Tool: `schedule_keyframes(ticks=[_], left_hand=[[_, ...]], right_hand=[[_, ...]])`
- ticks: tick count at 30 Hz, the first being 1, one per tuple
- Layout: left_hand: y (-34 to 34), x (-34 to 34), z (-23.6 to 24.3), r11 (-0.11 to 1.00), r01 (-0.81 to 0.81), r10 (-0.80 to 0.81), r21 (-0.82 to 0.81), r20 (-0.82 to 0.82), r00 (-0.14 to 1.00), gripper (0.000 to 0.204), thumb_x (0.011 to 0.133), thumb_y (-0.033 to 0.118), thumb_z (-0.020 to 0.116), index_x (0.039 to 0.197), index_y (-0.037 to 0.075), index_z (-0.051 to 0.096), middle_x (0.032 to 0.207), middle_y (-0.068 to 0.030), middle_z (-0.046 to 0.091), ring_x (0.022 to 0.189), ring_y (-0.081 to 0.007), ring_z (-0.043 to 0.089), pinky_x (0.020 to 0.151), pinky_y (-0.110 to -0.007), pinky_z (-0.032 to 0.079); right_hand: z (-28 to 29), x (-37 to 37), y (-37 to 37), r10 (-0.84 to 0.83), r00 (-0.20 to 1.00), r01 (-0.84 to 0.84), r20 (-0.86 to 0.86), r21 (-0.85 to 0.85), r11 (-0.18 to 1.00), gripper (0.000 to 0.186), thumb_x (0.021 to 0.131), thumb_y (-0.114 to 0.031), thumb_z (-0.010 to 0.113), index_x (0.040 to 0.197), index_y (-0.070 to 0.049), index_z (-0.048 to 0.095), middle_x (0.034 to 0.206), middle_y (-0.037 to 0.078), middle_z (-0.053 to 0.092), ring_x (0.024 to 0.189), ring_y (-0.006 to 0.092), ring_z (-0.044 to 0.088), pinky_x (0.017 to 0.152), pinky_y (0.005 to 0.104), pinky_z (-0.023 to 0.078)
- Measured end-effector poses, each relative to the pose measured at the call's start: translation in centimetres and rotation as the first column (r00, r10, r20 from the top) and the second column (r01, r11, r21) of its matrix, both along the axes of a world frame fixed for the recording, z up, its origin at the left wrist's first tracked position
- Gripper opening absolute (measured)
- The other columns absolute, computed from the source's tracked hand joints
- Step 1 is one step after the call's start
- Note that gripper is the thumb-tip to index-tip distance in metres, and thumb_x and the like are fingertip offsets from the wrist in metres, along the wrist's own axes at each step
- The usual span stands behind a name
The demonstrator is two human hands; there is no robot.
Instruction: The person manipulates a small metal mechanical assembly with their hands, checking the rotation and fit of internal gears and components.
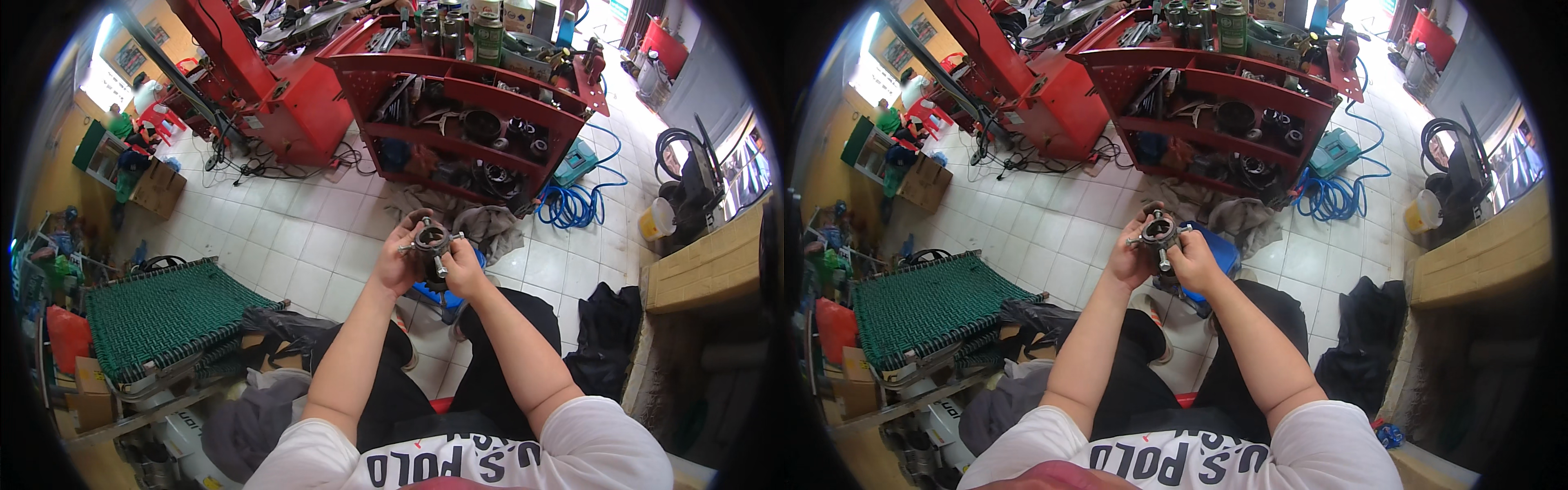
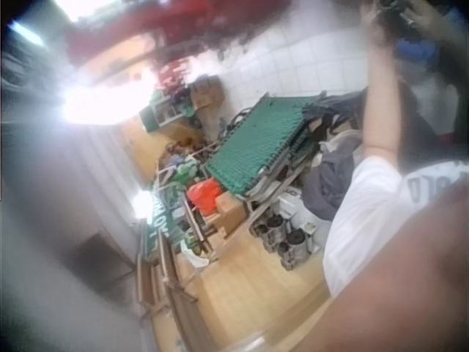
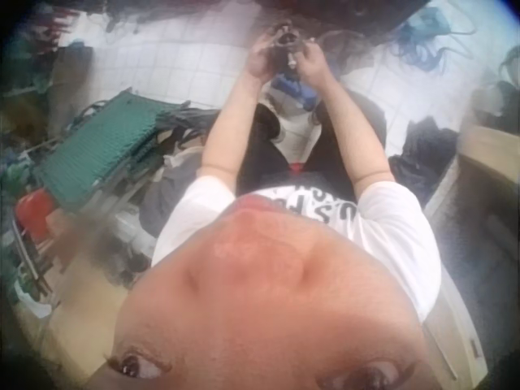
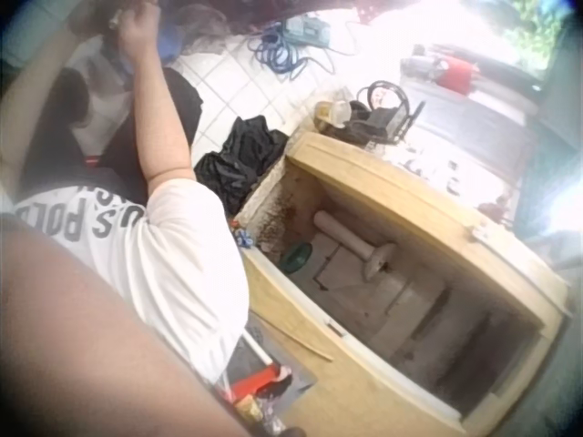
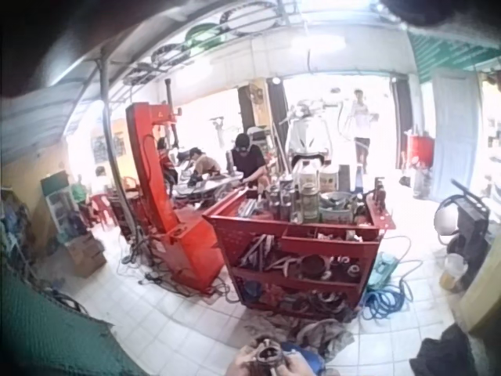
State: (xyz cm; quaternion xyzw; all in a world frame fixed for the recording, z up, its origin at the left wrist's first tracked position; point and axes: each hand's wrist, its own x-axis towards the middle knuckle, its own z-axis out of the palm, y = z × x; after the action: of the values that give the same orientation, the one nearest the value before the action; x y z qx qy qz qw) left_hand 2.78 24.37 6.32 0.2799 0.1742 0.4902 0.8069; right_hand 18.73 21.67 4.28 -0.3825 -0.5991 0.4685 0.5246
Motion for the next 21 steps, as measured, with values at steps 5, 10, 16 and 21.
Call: schedule_keyframes(ticks=[5,10,16,21], left_hand=[[0.8,0.3,0.2,0.992,-0.126,0.121,-0.010,-0.209,0.970,0.034,0.105,0.018,0.059,0.137,0.006,0.059,0.127,-0.0108,0.070,0.113,-0.0203,0.069,0.099,-0.037,0.053],[1.5,-0.5,-1.4,0.877,-0.447,0.476,0.176,-0.447,0.757,0.024,0.102,0.017,0.065,0.123,0.004,0.063,0.116,-0.0059,0.070,0.101,-0.0166,0.067,0.093,-0.032,0.052],[-0.4,0.5,0.9,0.592,-0.253,0.750,0.765,-0.409,0.520,0.024,0.093,0.011,0.077,0.114,0.005,0.066,0.103,-0.0038,0.068,0.096,-0.0164,0.067,0.090,-0.030,0.051],[-0.7,0.7,1.2,0.541,-0.090,0.738,0.836,-0.421,0.527,0.022,0.093,0.007,0.078,0.111,0.004,0.066,0.108,-0.0056,0.066,0.101,-0.0157,0.061,0.092,-0.030,0.047]], right_hand=[[1.1,0.2,0.3,-0.107,0.990,0.109,0.089,-0.018,0.994,0.030,0.091,-0.019,0.059,0.078,0.007,0.060,0.060,0.014,0.055,0.057,0.0165,0.051,0.056,0.0397,0.043],[-0.9,1.0,1.8,-0.343,0.927,0.350,0.155,-0.022,0.937,0.032,0.095,-0.024,0.062,0.085,0.006,0.066,0.066,0.021,0.064,0.060,0.0313,0.065,0.061,0.0435,0.050],[0.6,1.1,1.7,-0.317,0.940,0.332,0.126,-0.121,0.936,0.028,0.097,-0.025,0.063,0.094,0.002,0.067,0.069,0.016,0.068,0.064,0.0301,0.069,0.065,0.0412,0.053],[2.3,0.7,0.9,-0.325,0.917,0.352,0.233,-0.087,0.932,0.028,0.097,-0.026,0.063,0.096,0.002,0.066,0.069,0.016,0.069,0.065,0.0293,0.070,0.065,0.0413,0.054]])
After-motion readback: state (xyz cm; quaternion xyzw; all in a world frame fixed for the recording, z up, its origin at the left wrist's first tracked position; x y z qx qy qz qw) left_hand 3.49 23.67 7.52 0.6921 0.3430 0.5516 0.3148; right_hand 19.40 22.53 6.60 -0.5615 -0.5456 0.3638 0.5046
